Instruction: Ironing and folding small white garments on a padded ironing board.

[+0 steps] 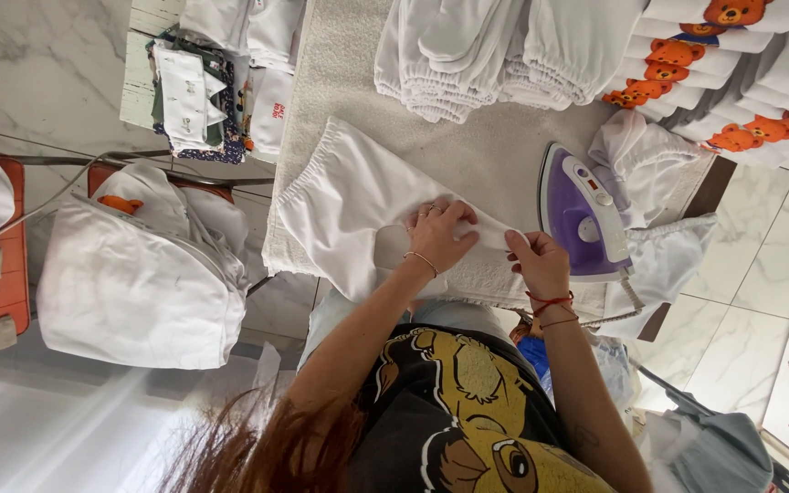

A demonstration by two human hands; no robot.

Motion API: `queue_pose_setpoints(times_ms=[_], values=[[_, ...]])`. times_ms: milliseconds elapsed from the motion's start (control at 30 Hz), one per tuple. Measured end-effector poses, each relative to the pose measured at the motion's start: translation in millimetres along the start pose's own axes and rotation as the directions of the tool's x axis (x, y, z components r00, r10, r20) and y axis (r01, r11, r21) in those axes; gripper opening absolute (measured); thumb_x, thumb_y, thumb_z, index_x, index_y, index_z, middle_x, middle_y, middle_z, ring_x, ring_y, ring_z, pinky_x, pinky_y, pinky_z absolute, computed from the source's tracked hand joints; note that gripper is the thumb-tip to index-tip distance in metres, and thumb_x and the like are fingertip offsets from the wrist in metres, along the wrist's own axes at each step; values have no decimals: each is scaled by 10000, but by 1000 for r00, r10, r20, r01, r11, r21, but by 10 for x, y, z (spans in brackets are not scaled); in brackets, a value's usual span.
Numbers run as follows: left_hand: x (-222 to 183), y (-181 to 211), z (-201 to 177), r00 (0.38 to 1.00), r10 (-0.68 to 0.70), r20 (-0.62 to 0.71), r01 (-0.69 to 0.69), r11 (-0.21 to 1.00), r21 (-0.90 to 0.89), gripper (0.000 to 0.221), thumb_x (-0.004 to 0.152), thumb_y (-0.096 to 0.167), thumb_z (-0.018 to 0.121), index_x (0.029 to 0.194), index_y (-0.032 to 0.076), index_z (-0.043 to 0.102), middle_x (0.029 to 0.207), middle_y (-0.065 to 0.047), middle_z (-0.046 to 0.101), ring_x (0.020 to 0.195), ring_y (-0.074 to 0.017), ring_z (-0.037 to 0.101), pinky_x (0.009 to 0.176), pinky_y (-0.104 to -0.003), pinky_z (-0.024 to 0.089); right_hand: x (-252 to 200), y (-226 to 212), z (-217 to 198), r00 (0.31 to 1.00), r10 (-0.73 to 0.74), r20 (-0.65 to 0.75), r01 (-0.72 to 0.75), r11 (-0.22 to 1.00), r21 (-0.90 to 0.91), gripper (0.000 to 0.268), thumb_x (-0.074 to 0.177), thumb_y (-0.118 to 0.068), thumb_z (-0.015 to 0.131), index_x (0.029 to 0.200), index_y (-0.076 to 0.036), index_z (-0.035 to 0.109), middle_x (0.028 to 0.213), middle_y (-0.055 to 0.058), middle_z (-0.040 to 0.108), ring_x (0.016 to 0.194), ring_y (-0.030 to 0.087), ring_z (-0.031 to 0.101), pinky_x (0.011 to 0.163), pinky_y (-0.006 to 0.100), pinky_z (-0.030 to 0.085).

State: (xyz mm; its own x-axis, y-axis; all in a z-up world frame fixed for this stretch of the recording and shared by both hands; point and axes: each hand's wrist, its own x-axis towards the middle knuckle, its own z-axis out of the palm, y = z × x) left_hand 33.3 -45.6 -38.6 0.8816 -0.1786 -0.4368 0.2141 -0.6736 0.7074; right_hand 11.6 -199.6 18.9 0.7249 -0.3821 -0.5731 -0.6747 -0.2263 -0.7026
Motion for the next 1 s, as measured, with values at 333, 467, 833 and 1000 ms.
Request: queue_pose_setpoints(times_ms=[333, 467, 833, 1000], values=[[-23, 213, -75, 992, 108, -66, -108, 994, 5, 123, 734, 395, 597, 788, 293, 553, 786, 80, 558, 878, -162, 550, 854, -399, 368, -35, -199, 41, 969, -135, 205, 102, 981, 165, 204, 854, -154, 580, 930, 36, 581, 811, 154, 601, 792, 193, 572, 734, 338, 484], [-44, 264, -204, 995, 87, -43, -89, 996, -28, 72, 750, 386, 596, 760, 315, 594, 769, 85, 599, 837, -172, 578, 809, -370, 400, -12, -194, 30, 965, -218, 147, 213, 976, 48, 180, 768, -114, 690, 882, 6, 618, 725, 146, 610, 690, 166, 579, 662, 324, 500], [-22, 290, -208, 988, -131, 87, 152, 929, -337, 79, 813, 324, 549, 879, 291, 521, 738, 108, 608, 795, -107, 593, 835, -328, 345, 116, -166, 156, 973, -170, 159, 163, 985, 55, 76, 837, -108, 586, 816, -35, 592, 622, 59, 530, 501, 88, 412, 484, 227, 383], [4, 313, -193, 993, -113, 13, 111, 938, -328, 91, 810, 313, 569, 846, 245, 520, 749, 84, 623, 825, -132, 600, 803, -349, 378, -126, -429, 174, 960, -273, -58, 269, 961, -64, 123, 795, -137, 674, 753, -47, 601, 623, 84, 570, 567, 123, 532, 508, 235, 456]])
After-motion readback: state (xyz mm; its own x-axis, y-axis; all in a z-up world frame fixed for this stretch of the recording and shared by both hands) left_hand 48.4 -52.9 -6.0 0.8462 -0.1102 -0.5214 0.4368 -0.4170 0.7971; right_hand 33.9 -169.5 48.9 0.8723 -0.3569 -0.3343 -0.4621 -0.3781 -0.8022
